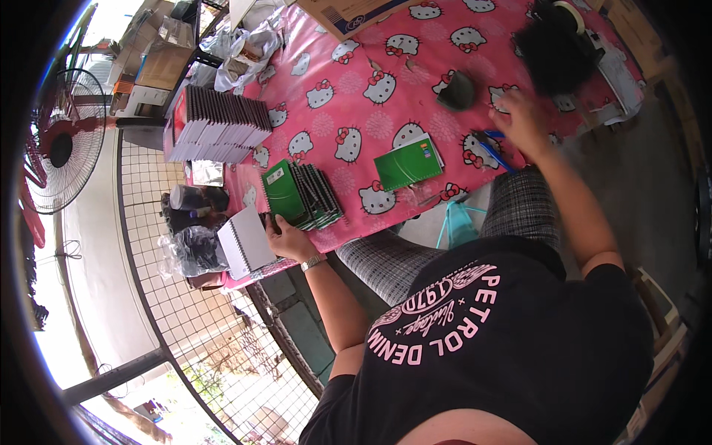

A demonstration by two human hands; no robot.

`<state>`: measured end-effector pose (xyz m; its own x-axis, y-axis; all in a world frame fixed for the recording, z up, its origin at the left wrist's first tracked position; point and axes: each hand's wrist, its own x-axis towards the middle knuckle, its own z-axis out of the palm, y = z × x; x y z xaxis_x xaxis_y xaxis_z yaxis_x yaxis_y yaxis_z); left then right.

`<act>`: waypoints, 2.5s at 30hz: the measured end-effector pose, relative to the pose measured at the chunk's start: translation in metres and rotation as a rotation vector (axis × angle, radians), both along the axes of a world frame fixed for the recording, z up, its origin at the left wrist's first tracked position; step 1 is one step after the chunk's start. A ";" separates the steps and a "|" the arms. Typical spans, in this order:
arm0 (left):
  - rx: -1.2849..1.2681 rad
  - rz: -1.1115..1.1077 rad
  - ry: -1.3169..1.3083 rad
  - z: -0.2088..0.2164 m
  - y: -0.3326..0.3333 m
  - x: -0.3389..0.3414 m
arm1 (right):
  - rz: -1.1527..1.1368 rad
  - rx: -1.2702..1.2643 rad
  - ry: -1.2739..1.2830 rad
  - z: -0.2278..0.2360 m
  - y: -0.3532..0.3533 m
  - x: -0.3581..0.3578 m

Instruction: The person assembles small notebooks by inserting spiral wire bindings into the pre-punched holes of green covers and internal pages one at a time.

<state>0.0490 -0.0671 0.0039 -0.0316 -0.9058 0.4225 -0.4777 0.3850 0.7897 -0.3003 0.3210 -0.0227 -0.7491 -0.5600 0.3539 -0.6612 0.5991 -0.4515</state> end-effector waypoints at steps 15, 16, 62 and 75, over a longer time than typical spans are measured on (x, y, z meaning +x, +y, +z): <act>-0.447 -1.168 -0.780 -0.027 0.120 -0.139 | -0.346 0.359 0.157 -0.002 0.005 -0.119; -0.364 -1.225 -0.812 -0.027 0.118 -0.147 | -0.374 0.281 0.123 0.005 0.011 -0.114; -0.494 -0.968 -0.671 -0.020 0.119 -0.119 | 0.539 -0.328 -0.487 0.006 -0.098 0.089; -0.465 -0.940 -0.662 -0.019 0.127 -0.121 | 0.633 -0.440 -0.382 0.004 -0.104 0.083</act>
<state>-0.0720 0.0596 -0.0149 -0.9174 -0.1850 0.3523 -0.1198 0.9727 0.1987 -0.2171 0.2169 -0.0187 -0.4545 -0.7835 0.4239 -0.5667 -0.1128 -0.8162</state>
